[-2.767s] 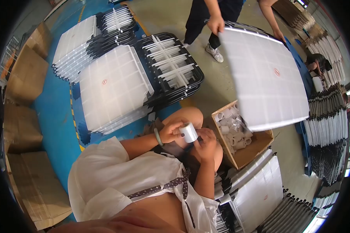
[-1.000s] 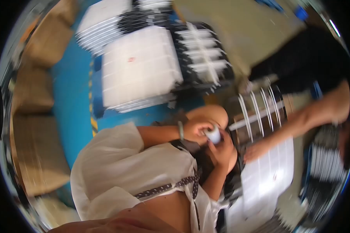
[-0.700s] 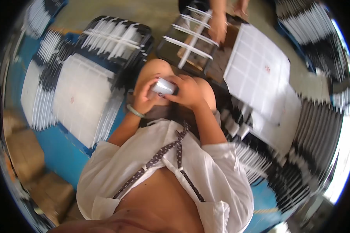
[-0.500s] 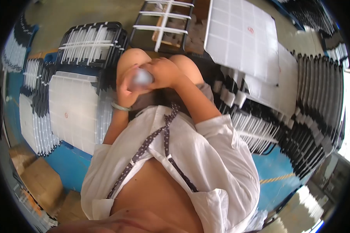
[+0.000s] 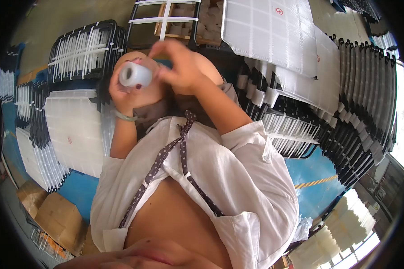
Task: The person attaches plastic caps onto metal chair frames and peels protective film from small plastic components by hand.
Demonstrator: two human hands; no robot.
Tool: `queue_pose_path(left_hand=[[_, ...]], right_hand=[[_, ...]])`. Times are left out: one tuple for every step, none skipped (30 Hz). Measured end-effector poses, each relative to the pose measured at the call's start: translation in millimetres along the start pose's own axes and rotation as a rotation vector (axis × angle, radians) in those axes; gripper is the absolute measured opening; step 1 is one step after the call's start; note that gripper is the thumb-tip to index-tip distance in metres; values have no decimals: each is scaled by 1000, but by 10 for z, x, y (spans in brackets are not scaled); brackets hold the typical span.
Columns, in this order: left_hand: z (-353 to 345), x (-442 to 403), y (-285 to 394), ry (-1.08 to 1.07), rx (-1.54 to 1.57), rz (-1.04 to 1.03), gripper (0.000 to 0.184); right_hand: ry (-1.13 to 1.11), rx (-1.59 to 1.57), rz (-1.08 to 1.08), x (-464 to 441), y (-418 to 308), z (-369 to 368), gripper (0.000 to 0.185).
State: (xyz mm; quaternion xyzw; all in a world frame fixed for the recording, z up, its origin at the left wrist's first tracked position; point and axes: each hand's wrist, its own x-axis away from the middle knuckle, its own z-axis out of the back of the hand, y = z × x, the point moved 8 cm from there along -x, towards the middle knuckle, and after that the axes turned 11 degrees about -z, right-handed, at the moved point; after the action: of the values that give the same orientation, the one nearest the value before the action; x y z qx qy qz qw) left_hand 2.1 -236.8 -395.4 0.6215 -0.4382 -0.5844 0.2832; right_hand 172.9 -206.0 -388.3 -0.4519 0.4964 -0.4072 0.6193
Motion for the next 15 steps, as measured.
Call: queue_pose_path(left_hand=[[65, -38, -42, 60, 61, -47, 65], [166, -31, -141, 156, 98, 3, 64], [260, -11, -219, 251, 133, 51, 64], [289, -38, -229, 269, 140, 53, 64], [324, -50, -259, 276, 202, 16, 62], [328, -31, -323, 254, 229, 54, 63], [325, -13, -355, 232, 254, 92, 64], [286, -38, -345, 229, 201, 160, 65], [219, -70, -336, 205, 59, 223, 73], [251, -47, -346, 115, -107, 179, 73], [271, -42, -373, 23, -271, 132, 74], [225, -75, -368, -17, -217, 120, 73], [142, -92, -344, -56, -159, 108, 73], [132, -42, -339, 10, 8, 171, 70], [135, 23, -331, 103, -24, 232, 69]], right_hand=[[143, -148, -46, -72, 140, 205, 41], [351, -233, -123, -210, 321, 484, 33], [561, -315, -197, -343, 539, 761, 27], [673, -363, -344, -446, 886, 957, 23], [785, -409, -491, -499, 1256, 1129, 19], [778, -394, -664, -573, 1586, 1195, 15], [767, -378, -837, -630, 1936, 1244, 12], [759, -344, -955, -673, 2391, 1309, 16], [743, -313, -1072, -711, 2841, 1371, 21], [723, -251, -1174, -727, 3187, 1405, 21], [703, -189, -1231, -736, 3386, 1408, 21], [680, -132, -1274, -746, 3533, 1406, 21], [656, -104, -1294, -777, 3651, 1402, 21], [626, -96, -1311, -779, 3758, 1385, 21], [593, -92, -1324, -781, 3808, 1349, 21]])
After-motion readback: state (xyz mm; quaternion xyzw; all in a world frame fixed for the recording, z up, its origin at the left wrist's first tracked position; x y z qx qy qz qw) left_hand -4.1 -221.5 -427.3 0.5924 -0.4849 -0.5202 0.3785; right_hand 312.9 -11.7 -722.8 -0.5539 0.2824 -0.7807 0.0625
